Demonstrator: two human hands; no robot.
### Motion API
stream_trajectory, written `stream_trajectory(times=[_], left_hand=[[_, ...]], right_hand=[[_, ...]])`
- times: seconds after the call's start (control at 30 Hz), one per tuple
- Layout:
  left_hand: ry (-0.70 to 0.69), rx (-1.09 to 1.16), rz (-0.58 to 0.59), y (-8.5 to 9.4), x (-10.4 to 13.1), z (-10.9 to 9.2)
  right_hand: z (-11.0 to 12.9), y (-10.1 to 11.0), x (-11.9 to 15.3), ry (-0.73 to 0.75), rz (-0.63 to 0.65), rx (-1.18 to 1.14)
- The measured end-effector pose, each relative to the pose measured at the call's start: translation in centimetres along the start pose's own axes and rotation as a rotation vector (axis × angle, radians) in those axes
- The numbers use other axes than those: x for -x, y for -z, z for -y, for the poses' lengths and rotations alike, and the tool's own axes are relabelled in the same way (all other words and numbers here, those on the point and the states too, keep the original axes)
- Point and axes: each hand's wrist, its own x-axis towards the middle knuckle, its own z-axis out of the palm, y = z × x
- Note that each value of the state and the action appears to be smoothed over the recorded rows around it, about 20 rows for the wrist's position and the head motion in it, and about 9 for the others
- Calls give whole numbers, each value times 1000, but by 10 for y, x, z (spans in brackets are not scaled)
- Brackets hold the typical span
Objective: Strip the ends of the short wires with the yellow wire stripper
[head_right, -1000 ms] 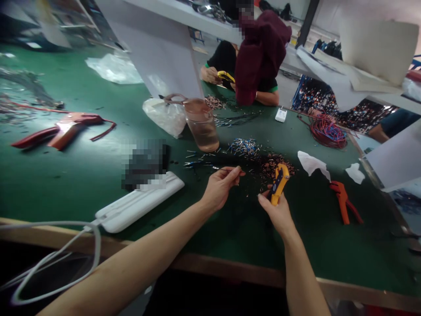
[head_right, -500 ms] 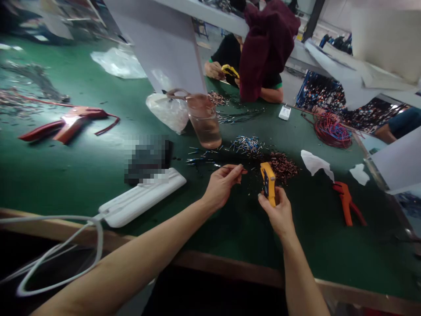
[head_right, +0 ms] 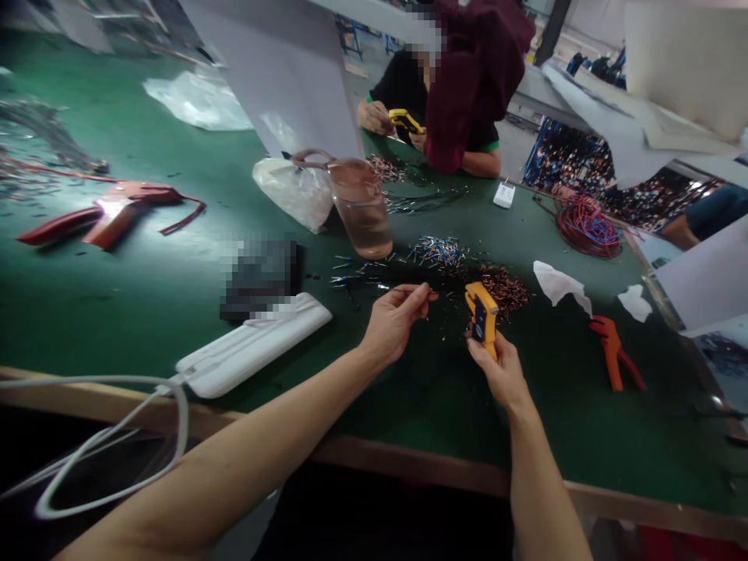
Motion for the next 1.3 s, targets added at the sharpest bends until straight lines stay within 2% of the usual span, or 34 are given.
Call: stream_trajectory(times=[0.1, 0.27, 0.53, 0.67, 0.9, 1.3], left_hand=[[-1, 5, -3, 0, 0, 0], [5, 17, 2, -1, 1, -1], [45, 89, -18, -1, 0, -4], [48, 100, -1, -2, 2, -4], [21, 65, 93, -3, 9, -4], [31, 57, 86, -3, 9, -5]], right_hand=[[3, 1, 0, -24, 39, 31], [0, -5, 3, 11, 9, -18], [-1, -14, 8, -37, 112, -122], [1, -17, 7, -45, 92, -109], [4, -20, 7, -33, 60, -100], [-1, -21, 7, -51, 45, -99]])
